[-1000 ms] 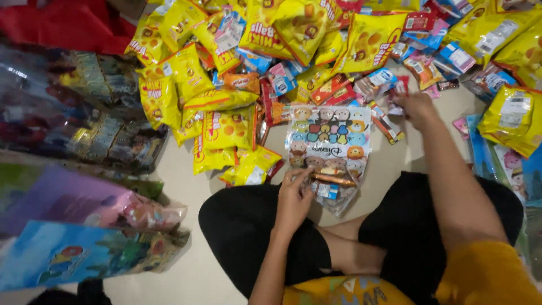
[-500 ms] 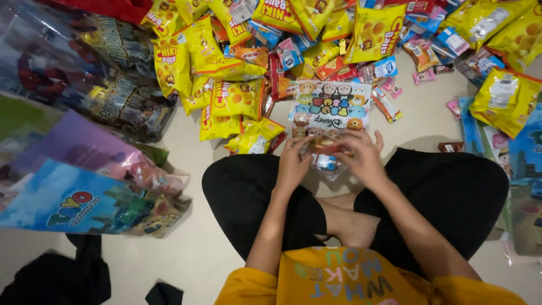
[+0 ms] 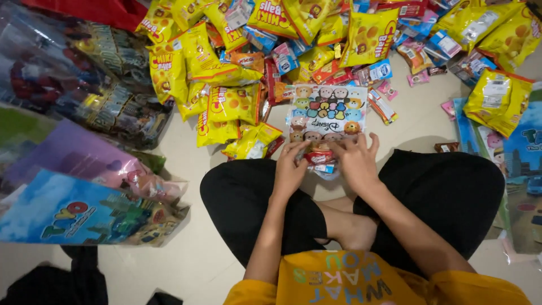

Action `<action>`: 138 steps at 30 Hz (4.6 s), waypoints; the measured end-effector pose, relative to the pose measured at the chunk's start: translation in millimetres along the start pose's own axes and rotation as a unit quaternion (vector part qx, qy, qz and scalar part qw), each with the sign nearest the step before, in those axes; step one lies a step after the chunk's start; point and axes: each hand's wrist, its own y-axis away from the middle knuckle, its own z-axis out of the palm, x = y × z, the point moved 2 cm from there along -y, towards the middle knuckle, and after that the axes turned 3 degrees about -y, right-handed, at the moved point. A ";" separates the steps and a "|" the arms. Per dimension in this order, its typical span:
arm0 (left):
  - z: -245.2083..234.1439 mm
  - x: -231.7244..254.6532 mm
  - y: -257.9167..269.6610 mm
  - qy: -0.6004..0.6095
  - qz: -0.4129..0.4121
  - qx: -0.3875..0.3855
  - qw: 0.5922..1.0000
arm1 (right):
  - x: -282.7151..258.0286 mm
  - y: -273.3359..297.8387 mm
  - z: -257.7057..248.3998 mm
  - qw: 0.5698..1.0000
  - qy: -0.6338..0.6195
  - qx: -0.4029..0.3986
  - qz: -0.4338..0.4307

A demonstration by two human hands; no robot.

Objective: Packing various snack packets and stickers into themed plastic bags while sitting on the floor.

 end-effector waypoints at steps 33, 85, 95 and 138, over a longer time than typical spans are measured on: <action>7.8 -3.9 -18.9 -0.002 -0.076 -0.029 0.997 | 298.8 -95.3 82.2 0.956 -0.114 0.101 0.250; 17.5 -57.5 -17.4 0.118 0.029 0.059 0.991 | 337.7 0.5 32.5 0.941 -0.046 0.124 0.312; 13.5 -41.9 -13.4 0.117 0.036 0.011 0.992 | 313.2 -23.7 -17.6 0.761 -0.157 -0.111 0.619; 29.8 -105.6 -24.5 0.092 0.046 0.072 0.992 | 174.2 -26.6 -4.7 0.447 -0.876 0.024 0.180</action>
